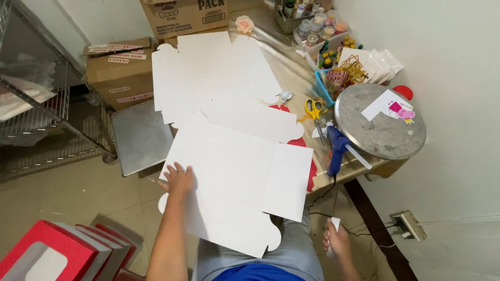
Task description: Assembling and taping cardboard cake boxes.
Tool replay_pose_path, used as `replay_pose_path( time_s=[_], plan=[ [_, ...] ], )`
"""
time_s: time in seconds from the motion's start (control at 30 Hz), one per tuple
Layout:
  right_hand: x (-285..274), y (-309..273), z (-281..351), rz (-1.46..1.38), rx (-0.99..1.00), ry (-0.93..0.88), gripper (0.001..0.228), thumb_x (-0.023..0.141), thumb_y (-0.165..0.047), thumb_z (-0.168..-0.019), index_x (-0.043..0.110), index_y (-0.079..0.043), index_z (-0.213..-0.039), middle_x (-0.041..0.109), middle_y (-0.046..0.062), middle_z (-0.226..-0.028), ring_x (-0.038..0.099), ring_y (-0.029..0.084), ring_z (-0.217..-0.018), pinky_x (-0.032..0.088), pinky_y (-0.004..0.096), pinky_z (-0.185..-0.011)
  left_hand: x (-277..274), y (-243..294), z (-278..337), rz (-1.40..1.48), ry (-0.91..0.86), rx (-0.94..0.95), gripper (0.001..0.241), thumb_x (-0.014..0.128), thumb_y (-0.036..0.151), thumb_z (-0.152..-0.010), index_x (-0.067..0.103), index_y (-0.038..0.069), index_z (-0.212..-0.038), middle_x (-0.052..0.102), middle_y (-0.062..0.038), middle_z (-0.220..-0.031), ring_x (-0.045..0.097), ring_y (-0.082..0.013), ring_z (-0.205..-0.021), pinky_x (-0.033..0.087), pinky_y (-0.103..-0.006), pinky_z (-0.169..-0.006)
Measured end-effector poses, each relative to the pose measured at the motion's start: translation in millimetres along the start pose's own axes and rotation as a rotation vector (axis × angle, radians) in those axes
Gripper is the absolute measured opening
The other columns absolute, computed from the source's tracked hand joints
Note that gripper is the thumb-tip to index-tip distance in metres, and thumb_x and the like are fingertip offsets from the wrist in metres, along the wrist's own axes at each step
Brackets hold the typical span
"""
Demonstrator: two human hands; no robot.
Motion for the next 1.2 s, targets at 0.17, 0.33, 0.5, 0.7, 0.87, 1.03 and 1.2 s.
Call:
replay_pose_path(
  time_s=[0.17,0.33,0.5,0.7,0.87,1.03,1.2],
  plan=[
    [-9,37,-1,-0.001,0.104,0.069,0.035,0.057,-0.041,-0.100,0.055,-0.007,-0.096,0.042,0.005,-0.058,0.040,0.019,-0.042,0.032,0.037,-0.040,14,43,116,0.199,0.341,0.266,0.072,0.052,0.036,-0.099,0.028,0.001,-0.157,0.007,-0.022,-0.170,0.003,-0.0392,-0.157,-0.001,-0.0633,-0.121],
    [-25,54,0,0.014,0.189,0.147,0.033,0.057,-0.038,-0.102,0.049,-0.007,-0.097,0.043,0.006,-0.061,0.042,0.020,-0.046,0.033,0.038,-0.043,6,42,229,0.163,0.226,0.442,0.082,0.066,0.038,-0.086,0.033,0.008,-0.156,0.008,-0.022,-0.167,0.003,-0.0397,-0.155,0.005,-0.0629,-0.120],
    [-20,36,-6,-0.177,0.042,0.155,0.026,0.057,-0.032,-0.101,0.043,-0.011,-0.098,0.045,0.004,-0.063,0.042,0.018,-0.047,0.033,0.037,-0.043,19,-59,230,0.432,0.310,-0.155,0.112,0.082,0.038,-0.078,0.011,-0.002,-0.155,0.007,-0.032,-0.163,0.012,-0.0452,-0.150,0.020,-0.0630,-0.118],
    [2,29,-29,-0.056,-0.113,0.125,0.025,0.056,-0.031,-0.104,0.047,-0.008,-0.096,0.048,0.002,-0.063,0.044,0.016,-0.047,0.036,0.036,-0.042,117,-90,232,1.446,-0.202,-0.405,0.084,0.066,0.016,-0.092,0.014,0.003,-0.158,0.064,-0.032,-0.137,0.067,-0.0364,-0.117,0.056,-0.0426,-0.099],
    [34,15,-15,-0.024,-0.014,-0.001,0.023,0.056,-0.033,-0.102,0.045,-0.012,-0.096,0.043,0.001,-0.060,0.041,0.016,-0.044,0.034,0.037,-0.040,92,-66,215,1.480,-0.056,-0.398,0.070,0.058,0.004,-0.095,0.024,0.005,-0.157,0.060,-0.026,-0.132,0.063,-0.0318,-0.113,0.058,-0.0463,-0.094],
    [18,15,1,-0.038,-0.042,-0.003,0.025,0.055,-0.034,-0.100,0.047,-0.011,-0.096,0.044,0.002,-0.060,0.042,0.016,-0.044,0.035,0.037,-0.040,-10,-73,173,1.514,-0.126,-0.409,0.072,0.052,-0.004,-0.093,0.027,0.014,-0.159,0.064,-0.022,-0.132,0.066,-0.0300,-0.115,0.058,-0.0446,-0.098],
    [-4,30,9,-0.061,0.063,0.051,0.033,0.053,-0.041,-0.100,0.052,-0.008,-0.098,0.043,0.003,-0.061,0.041,0.018,-0.045,0.034,0.037,-0.043,-171,-53,176,0.836,-0.143,-0.376,0.064,0.055,0.006,-0.099,0.039,0.021,-0.159,0.070,-0.021,-0.127,0.068,-0.0330,-0.110,0.060,-0.0439,-0.091]
  ],
)
Point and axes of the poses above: each hand's wrist, its own z-axis away from the middle knuckle, its own x-axis out of the palm, y = z × x, the point moved 4 cm from there along -z, towards the middle knuckle
